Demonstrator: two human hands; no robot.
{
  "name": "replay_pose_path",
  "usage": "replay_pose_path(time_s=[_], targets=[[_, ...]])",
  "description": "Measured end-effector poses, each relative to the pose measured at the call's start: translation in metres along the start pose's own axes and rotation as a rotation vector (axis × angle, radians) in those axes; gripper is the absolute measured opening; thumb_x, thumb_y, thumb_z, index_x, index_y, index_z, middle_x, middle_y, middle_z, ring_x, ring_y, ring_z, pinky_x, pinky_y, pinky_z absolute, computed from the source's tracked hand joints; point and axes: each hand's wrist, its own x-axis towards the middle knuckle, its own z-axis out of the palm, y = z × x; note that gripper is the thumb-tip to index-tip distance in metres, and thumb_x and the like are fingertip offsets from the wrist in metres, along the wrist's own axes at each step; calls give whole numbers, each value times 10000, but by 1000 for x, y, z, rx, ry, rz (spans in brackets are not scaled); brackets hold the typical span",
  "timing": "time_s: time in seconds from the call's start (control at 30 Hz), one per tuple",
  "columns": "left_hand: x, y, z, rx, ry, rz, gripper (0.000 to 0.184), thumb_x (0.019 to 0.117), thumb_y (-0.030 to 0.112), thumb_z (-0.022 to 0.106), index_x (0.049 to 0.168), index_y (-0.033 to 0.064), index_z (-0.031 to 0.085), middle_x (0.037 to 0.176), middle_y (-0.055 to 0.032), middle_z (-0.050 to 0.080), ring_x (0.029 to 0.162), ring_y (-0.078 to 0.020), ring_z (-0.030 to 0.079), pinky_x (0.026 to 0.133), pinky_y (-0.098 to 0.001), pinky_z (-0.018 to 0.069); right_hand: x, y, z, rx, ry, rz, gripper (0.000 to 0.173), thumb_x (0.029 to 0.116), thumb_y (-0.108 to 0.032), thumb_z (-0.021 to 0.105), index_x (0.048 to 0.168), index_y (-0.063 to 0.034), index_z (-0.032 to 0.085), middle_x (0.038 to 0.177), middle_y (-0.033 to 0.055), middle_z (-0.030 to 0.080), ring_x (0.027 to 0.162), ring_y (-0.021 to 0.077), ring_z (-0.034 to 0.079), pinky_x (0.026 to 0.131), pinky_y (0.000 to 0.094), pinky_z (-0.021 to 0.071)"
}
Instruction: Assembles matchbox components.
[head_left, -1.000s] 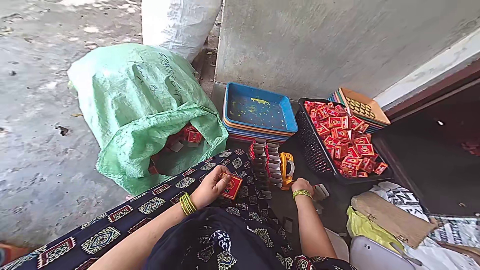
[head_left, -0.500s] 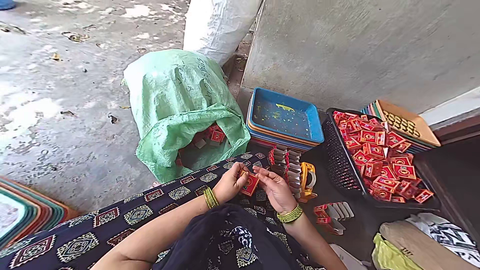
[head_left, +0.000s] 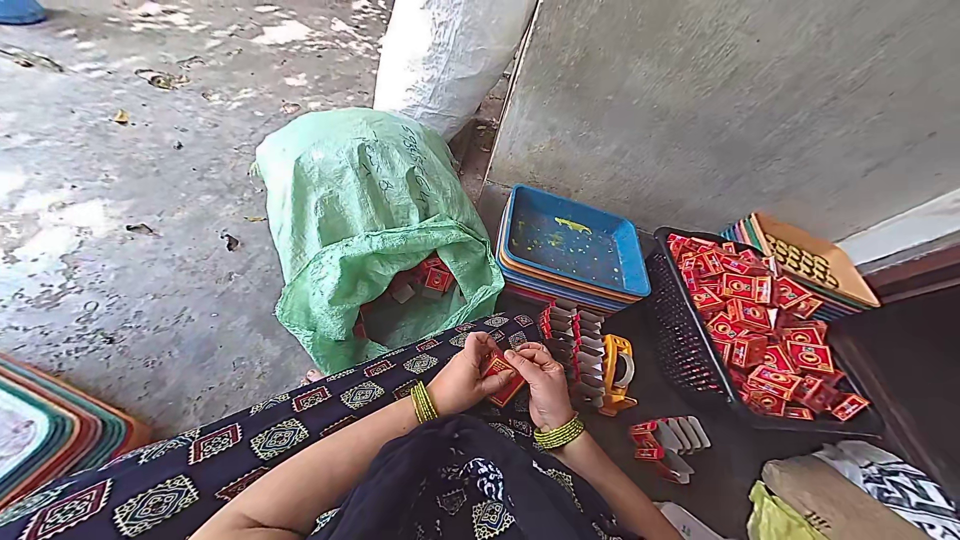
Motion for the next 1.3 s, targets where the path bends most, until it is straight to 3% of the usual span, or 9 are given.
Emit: replay_pose_path(time_s=[0.13, 0.3, 0.43, 0.53, 0.73, 0.87, 1.0, 1.1, 1.3], targets=[[-5, 2, -1, 174, -38, 42, 662, 895, 316, 781, 1317, -38, 414, 1054, -123, 717, 978, -168, 722, 895, -379, 602, 3, -6, -2, 32, 43, 144, 446, 749, -19, 827, 1091, -46, 543, 1000, 88, 576, 831, 148, 609, 717, 296, 572], [-6, 0, 3, 154, -59, 63, 697, 908, 350, 703, 1390, -39, 385, 1055, -90, 739, 946, -131, 728, 855, -379, 617, 1, -8, -26, -162, -297, 3, 409, 932, -176, 745, 1248, 35, 594, 1080, 111, 697, 900, 161, 692, 837, 344, 599], [-6, -9, 8, 45, -128, -27, 821, 904, 344, 670, 1491, -41, 245, 1131, -90, 723, 949, -124, 729, 823, -354, 631, -2, 4, -49, -250, -350, 5, 522, 913, -183, 781, 1332, 38, 563, 1135, 121, 703, 882, 159, 719, 808, 334, 627], [-4, -18, 8, 111, -117, -54, 831, 904, 252, 647, 1542, -35, 199, 1360, -145, 628, 1095, -197, 702, 918, -407, 604, 11, 1, -88, -291, -34, 83, 483, 912, -193, 760, 1311, 21, 594, 1047, 122, 725, 923, 190, 712, 844, 381, 608], [-2, -20, 7, 143, -66, -54, 696, 919, 155, 573, 1521, -24, 273, 1310, -133, 646, 1087, -194, 697, 888, -399, 609, 62, -40, -244, -21, 856, -123, 559, 985, -130, 667, 1457, 7, 401, 1278, 219, 577, 1026, 283, 675, 844, 454, 613], [-3, -21, 9, 152, -113, -64, 664, 924, 151, 548, 1515, -12, 294, 1305, -123, 653, 1079, -184, 700, 884, -386, 607, 75, -32, -309, 121, 1056, -22, 676, 988, -39, 638, 1544, -10, 253, 1379, 265, 509, 1025, 308, 689, 844, 439, 614], [-3, -19, 9, 137, -121, -95, 629, 931, 135, 545, 1505, 2, 323, 1299, -97, 660, 1082, -172, 699, 871, -384, 614, 63, 20, -299, -367, 720, 335, 466, 943, -26, 675, 1379, 46, 526, 1215, 231, 660, 983, 277, 703, 842, 431, 604], [-4, -20, 8, 125, -146, -138, 607, 941, 135, 542, 1502, 24, 337, 1290, -80, 660, 1072, -166, 698, 846, -377, 619, 53, 61, -281, -977, 318, 369, 331, 853, -53, 700, 1180, -89, 740, 1206, 123, 718, 1129, 261, 678, 989, 483, 541], [-2, -17, 6, 142, -183, -136, 530, 953, 141, 523, 1460, 29, 414, 1282, -75, 668, 1090, -161, 694, 892, -376, 609, 48, 87, -236, -1346, -50, 293, 253, 872, -160, 729, 1114, -84, 717, 1203, 137, 695, 1212, 306, 617, 1082, 508, 457]])
